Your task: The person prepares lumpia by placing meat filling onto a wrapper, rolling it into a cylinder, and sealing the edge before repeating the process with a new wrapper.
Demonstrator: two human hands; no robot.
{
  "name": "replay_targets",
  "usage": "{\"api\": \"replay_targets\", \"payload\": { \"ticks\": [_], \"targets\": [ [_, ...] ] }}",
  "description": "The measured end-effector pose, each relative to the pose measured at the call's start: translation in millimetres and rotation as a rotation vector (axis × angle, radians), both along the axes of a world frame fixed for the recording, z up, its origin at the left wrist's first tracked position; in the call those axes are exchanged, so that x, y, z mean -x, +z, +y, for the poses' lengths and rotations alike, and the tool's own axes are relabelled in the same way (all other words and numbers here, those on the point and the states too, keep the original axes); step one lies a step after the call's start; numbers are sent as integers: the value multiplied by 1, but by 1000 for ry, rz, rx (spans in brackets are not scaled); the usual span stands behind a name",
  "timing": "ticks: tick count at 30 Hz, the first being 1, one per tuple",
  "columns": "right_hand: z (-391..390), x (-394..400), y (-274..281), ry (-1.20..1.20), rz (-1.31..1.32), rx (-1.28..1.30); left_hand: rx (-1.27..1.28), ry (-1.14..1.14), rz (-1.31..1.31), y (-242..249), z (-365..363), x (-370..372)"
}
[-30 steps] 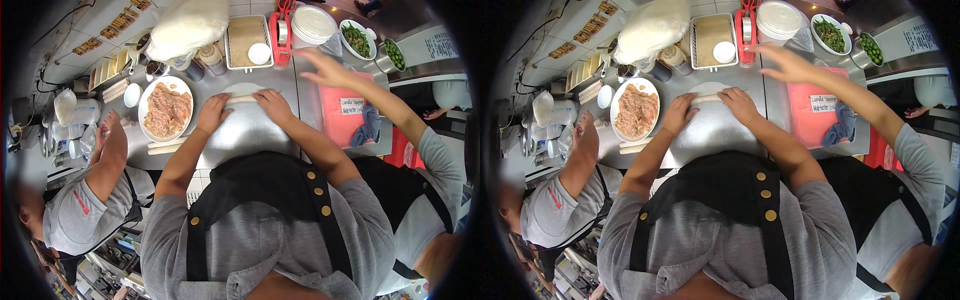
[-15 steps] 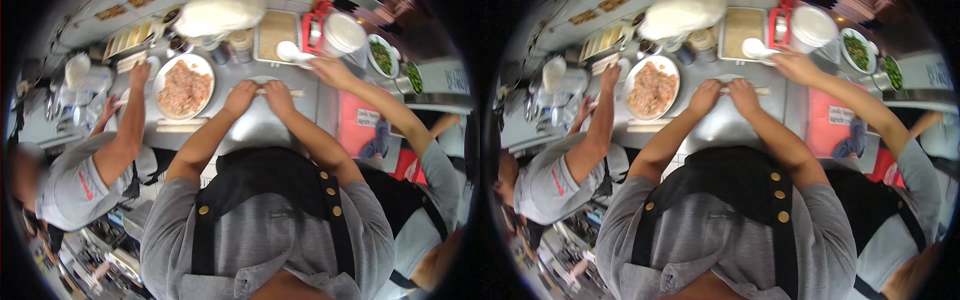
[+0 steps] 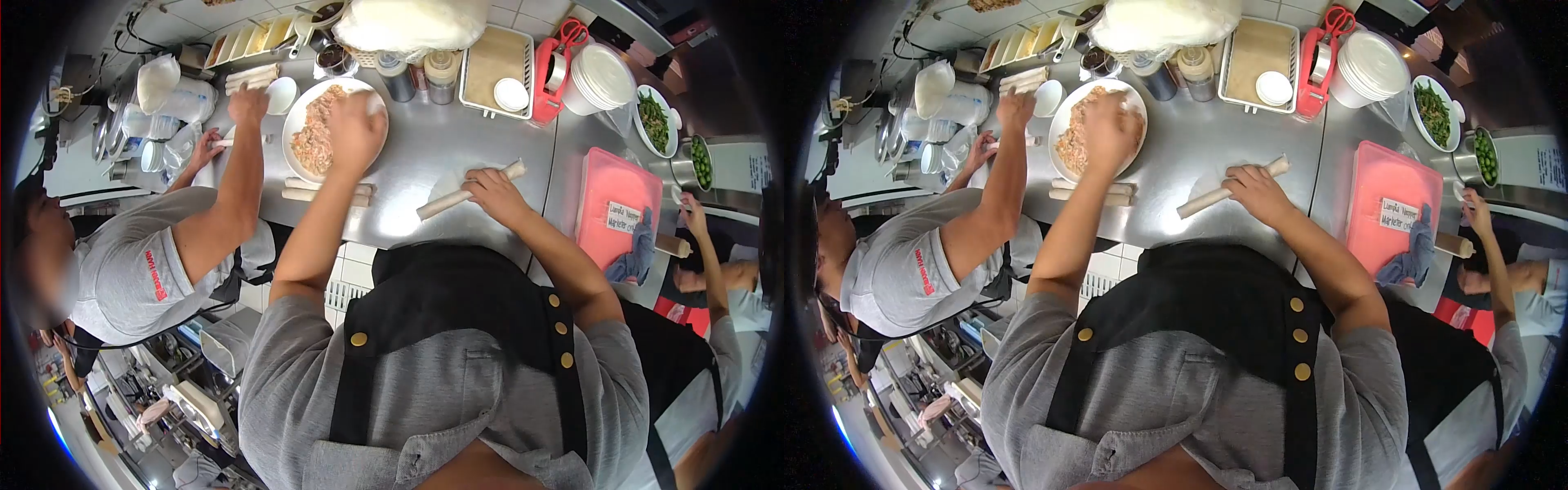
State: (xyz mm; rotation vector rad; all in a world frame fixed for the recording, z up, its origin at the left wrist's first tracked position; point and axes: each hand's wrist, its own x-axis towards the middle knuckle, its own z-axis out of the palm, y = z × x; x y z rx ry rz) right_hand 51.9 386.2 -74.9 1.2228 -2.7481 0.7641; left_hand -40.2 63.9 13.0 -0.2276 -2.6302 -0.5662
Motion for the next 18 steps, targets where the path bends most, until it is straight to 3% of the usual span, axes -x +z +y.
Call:
{"api": "replay_targets", "payload": {
  "ticks": [3,5,6,7,9,10,11,12,18],
  "targets": [
    [-4,-4,-2,-25,37,-21,-74,333,-3,-13,-56,59],
    [-4,-4,-13,-22,32,-46,78,601,-102,-57,-123,107],
    [-4,-6,-21,-32,17,-58,236,607,-237,-79,-162,127],
    [-4,-11,-27,-43,50,-32,115,453,-733,-61,-225,162],
    [-3,-18,-25,-75,151,-61,216,830,-558,-56,-190,138],
    [-5,-18,-23,-77,213,-108,684,612,-618,-83,-221,148],
    [-5,-19,-20,-93,174,-109,622,567,-777,-41,-187,127],
    [-4,-21,-18,-93,135,-102,484,663,-762,-35,-169,122],
    [-7,-24,-19,-137,113,-45,414,500,-867,-75,-221,174]
  ]
}}
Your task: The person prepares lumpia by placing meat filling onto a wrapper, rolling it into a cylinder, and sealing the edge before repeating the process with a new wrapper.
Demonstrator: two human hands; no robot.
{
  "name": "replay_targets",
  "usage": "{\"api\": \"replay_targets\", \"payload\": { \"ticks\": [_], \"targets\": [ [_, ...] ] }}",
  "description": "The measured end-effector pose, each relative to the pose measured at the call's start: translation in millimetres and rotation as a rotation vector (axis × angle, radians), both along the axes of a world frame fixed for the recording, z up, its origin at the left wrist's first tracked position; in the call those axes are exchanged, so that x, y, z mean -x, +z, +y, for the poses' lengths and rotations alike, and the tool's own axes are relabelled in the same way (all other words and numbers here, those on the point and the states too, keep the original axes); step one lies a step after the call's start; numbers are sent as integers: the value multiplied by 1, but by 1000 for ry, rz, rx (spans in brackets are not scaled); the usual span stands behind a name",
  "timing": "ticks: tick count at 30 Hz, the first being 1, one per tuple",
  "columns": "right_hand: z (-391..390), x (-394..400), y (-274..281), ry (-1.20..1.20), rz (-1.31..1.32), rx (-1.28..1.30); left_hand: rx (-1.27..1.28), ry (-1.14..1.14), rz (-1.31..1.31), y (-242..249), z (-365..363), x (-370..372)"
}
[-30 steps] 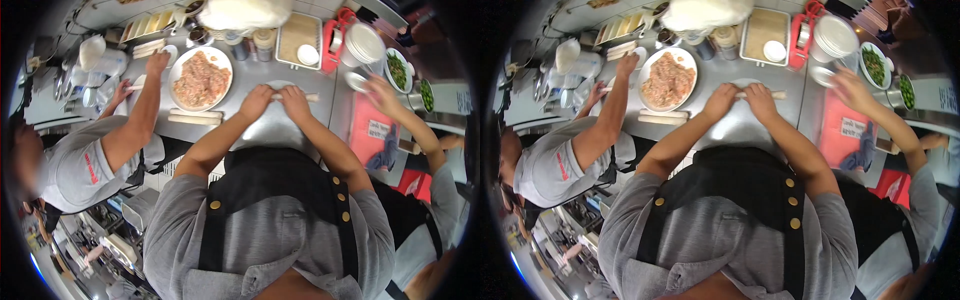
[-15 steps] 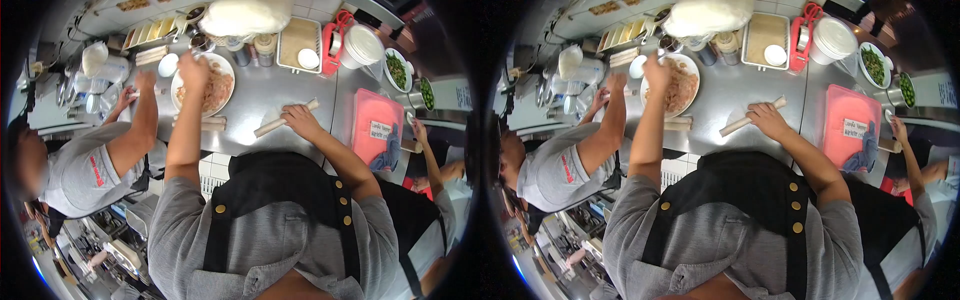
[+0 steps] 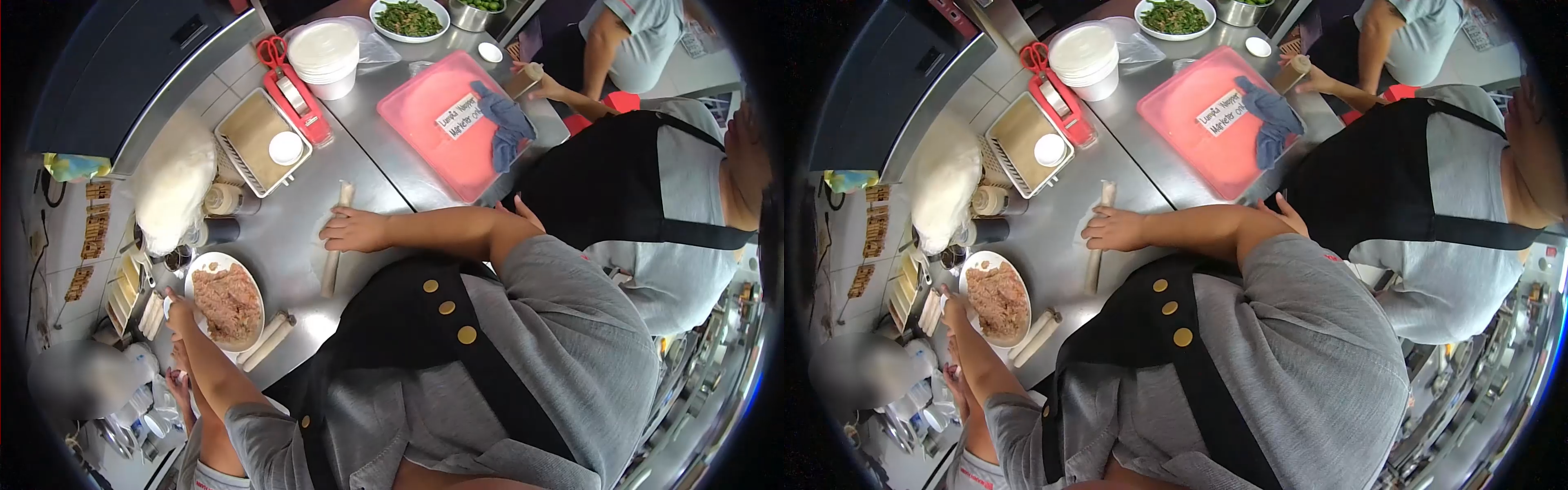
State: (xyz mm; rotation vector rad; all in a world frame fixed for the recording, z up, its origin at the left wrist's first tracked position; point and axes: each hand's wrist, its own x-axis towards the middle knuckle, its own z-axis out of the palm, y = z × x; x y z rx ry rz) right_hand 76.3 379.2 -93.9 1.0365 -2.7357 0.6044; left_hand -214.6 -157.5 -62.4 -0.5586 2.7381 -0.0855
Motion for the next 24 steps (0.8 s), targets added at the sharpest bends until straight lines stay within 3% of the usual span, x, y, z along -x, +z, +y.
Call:
{"api": "replay_targets", "payload": {
  "ticks": [6,9,10,11,12,13,14,17,19,20,21,22,24],
  "targets": [
    [0,-5,8,-15,127,-25,143,43,256,-17,-11,-16],
    [3,-10,-4,25,166,29,106,-180,230,-16,-28,-20],
    [5,-11,-7,37,171,19,-189,148,544,-9,-30,-23],
    [6,-12,-10,60,177,19,-253,208,911,-4,-16,-36],
    [6,-13,-16,70,148,5,-223,577,935,20,3,-39],
    [7,-16,-15,55,134,54,-930,801,1219,14,-13,-30],
    [9,-18,-8,48,128,85,-1375,825,1264,-5,-46,-18],
    [8,-17,3,42,107,140,-1962,767,810,54,39,-65],
    [8,-19,0,7,86,123,-2165,786,583,75,116,-99],
    [7,-19,-1,13,83,128,-2161,737,511,77,165,-122],
    [7,-20,-3,5,70,115,-2232,561,392,43,184,-129],
    [8,-20,-4,-5,56,102,-2160,565,236,53,231,-153],
    [7,-21,-2,-3,56,110,-1986,199,67,23,286,-183]
  ]
}}
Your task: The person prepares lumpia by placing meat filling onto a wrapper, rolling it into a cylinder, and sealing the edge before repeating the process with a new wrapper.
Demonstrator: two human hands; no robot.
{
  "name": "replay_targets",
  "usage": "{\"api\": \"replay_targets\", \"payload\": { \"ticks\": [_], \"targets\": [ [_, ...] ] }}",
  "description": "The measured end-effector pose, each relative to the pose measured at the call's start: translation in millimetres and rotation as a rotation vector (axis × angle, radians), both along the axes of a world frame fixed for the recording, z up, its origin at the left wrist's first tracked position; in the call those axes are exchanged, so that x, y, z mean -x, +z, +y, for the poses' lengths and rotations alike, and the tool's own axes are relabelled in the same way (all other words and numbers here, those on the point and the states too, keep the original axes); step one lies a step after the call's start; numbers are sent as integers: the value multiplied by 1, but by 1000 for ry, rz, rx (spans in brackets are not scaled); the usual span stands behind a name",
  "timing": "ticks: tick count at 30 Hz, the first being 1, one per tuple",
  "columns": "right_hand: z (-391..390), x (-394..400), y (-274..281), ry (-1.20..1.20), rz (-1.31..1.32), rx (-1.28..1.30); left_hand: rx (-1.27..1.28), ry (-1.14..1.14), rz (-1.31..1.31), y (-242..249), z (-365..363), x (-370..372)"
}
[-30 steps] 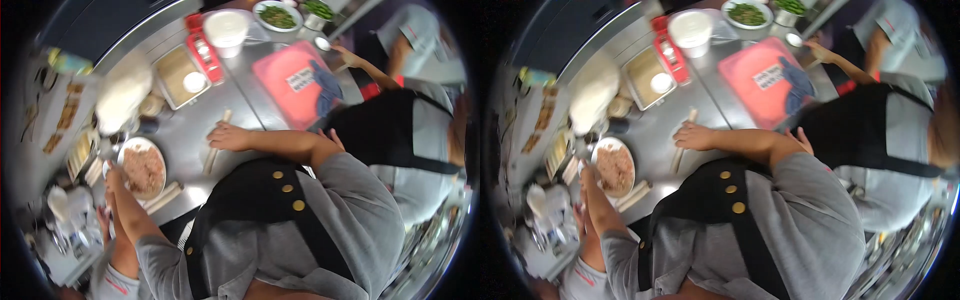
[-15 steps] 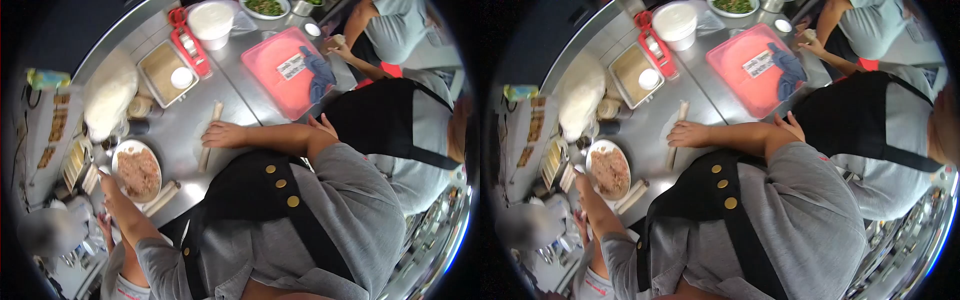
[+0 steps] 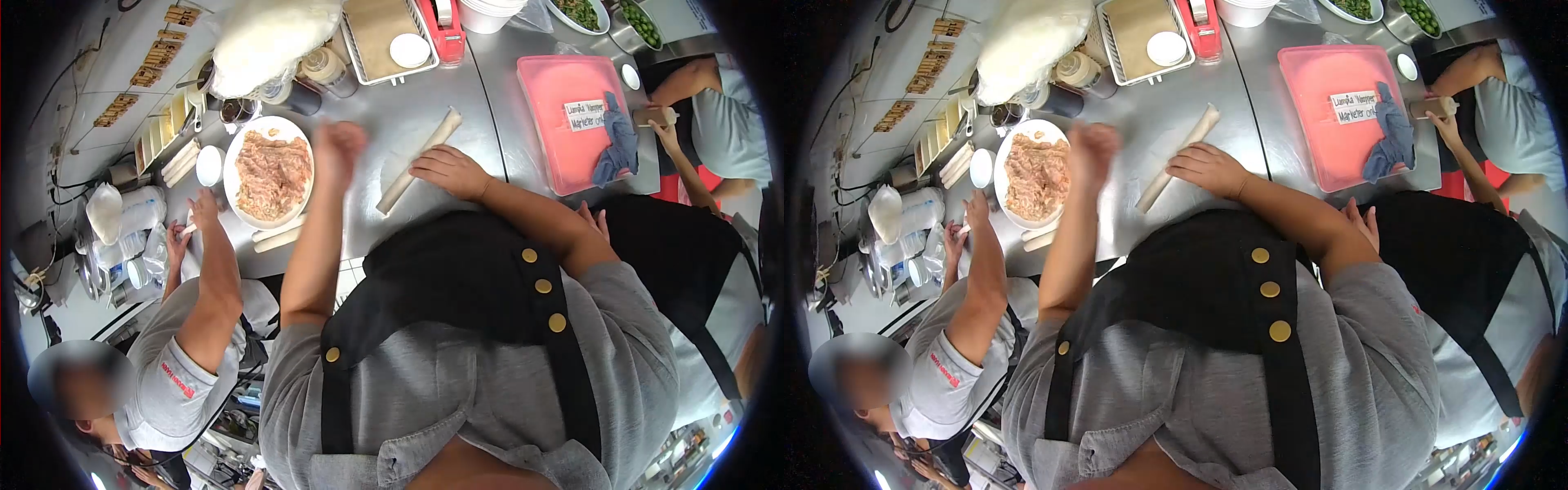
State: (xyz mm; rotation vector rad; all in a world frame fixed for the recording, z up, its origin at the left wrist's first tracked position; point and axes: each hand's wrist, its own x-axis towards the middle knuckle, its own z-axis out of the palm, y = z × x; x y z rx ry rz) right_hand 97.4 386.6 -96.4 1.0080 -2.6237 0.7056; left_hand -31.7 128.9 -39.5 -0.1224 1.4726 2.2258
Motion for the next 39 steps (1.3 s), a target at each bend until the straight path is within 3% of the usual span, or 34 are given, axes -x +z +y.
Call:
{"api": "replay_targets", "payload": {
  "ticks": [4,6,7,8,10,15,24,32,39],
  "targets": [
    [1,0,1,0,14,0,314,-236,101,-30,49,-27],
    [1,-1,0,-5,8,13,801,-459,1103,-27,44,-36],
    [1,-1,0,-9,3,20,826,-632,1124,-29,31,-36],
    [1,-1,0,-11,3,24,829,-636,1125,-30,17,-38],
    [1,0,0,-5,34,28,945,-835,1406,-21,-12,-44],
    [1,1,1,2,53,42,1162,-1227,1438,-3,-23,-23],
    [1,1,-2,6,9,18,1077,-1052,1666,-33,63,26],
    [2,0,-1,-3,19,33,1195,-1190,1404,-13,-42,-37],
    [3,3,1,-3,34,26,1099,-1197,1472,1,-36,-29]
  ]
}}
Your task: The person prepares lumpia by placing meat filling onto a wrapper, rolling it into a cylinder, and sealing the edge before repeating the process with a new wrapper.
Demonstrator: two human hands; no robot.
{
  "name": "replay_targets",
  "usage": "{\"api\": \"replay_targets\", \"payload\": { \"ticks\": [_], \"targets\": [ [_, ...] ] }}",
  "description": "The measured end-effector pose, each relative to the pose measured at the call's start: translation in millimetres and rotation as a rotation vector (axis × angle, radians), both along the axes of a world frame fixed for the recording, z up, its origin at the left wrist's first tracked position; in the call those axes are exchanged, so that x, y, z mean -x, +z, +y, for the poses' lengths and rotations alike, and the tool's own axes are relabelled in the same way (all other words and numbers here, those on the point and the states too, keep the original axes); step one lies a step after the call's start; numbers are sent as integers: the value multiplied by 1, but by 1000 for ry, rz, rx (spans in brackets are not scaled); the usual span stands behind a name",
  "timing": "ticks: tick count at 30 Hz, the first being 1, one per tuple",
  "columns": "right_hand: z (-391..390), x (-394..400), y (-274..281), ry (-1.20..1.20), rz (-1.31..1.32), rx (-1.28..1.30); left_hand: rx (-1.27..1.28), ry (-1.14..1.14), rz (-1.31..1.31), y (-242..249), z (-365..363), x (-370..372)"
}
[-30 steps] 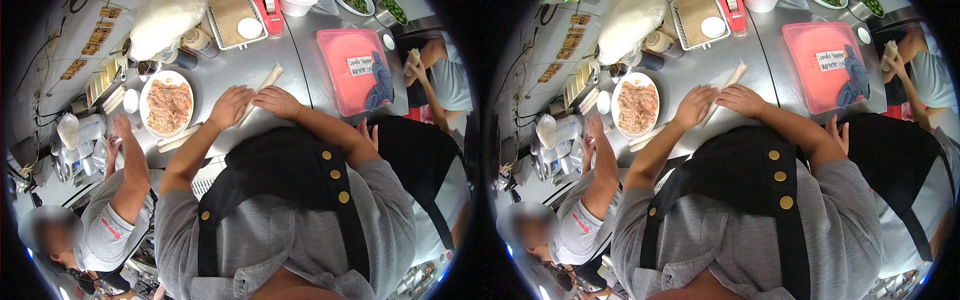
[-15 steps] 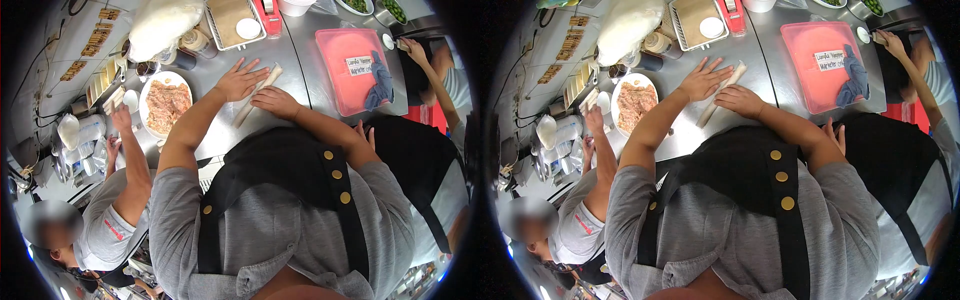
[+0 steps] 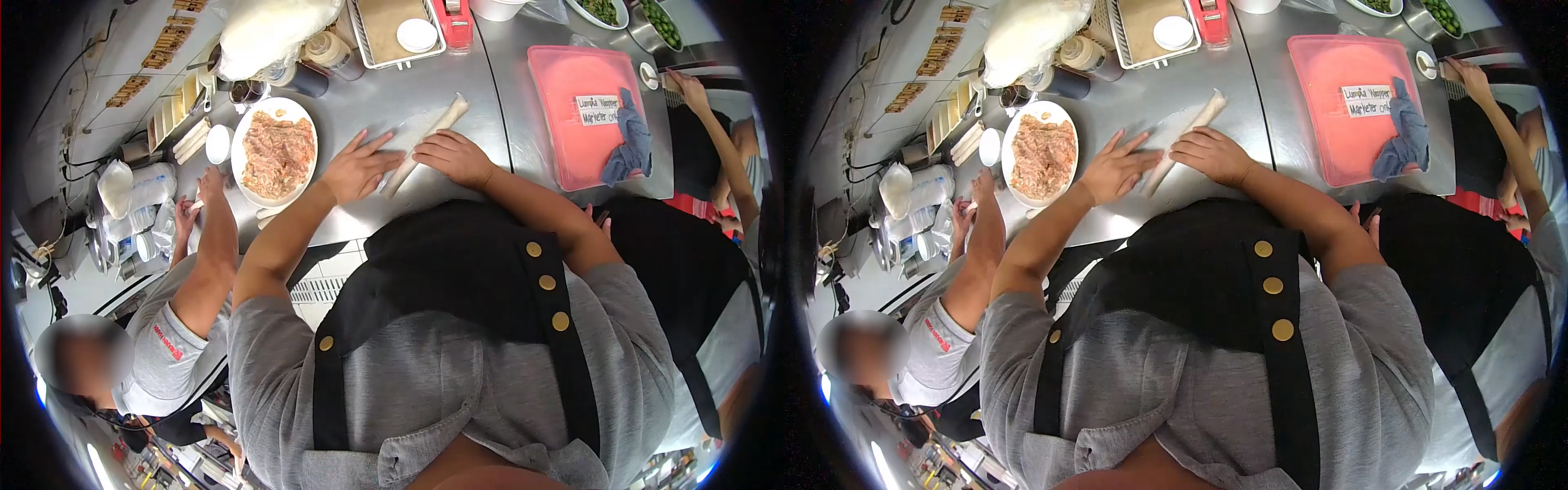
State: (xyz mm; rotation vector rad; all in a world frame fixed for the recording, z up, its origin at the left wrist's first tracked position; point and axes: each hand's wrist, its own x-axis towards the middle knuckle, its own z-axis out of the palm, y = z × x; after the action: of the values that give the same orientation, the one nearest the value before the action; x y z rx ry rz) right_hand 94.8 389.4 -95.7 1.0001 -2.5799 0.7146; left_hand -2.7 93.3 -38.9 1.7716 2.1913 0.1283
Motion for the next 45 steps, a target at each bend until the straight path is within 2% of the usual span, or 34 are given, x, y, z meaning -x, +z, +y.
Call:
{"api": "replay_targets", "payload": {
  "ticks": [5,9,10,12,17,21,25,28,35,37,38,42,44,45],
  "targets": [
    [-1,-2,-2,0,27,2,-70,31,103,-15,70,29],
    [-1,-2,0,1,-7,-13,-92,13,114,-14,78,37],
    [-1,-3,-1,-5,-8,-19,-89,16,113,-9,72,36],
    [-1,-3,-2,-9,4,-6,89,-35,35,6,42,27],
    [-1,-1,0,-5,3,14,181,-69,-91,28,-22,-8],
    [-1,-2,-1,-5,11,23,287,-68,-126,34,-17,-3],
    [0,-2,-3,-3,0,28,145,-16,-22,10,-8,-7],
    [-1,-2,-5,-6,13,32,98,135,150,-1,-3,0],
    [0,-3,-5,-5,-10,13,176,-21,87,-5,24,10],
    [0,-3,-5,-6,-17,12,-29,155,242,-11,43,23],
    [-1,-3,-5,-4,-19,11,-31,183,276,-14,55,30],
    [-3,-1,-10,20,-38,12,-28,113,293,-19,87,38],
    [-3,-2,-23,19,-49,-17,-122,-16,81,-27,95,40],
    [-3,-1,-32,6,9,-21,-56,2,124,-22,101,41]
  ]
}}
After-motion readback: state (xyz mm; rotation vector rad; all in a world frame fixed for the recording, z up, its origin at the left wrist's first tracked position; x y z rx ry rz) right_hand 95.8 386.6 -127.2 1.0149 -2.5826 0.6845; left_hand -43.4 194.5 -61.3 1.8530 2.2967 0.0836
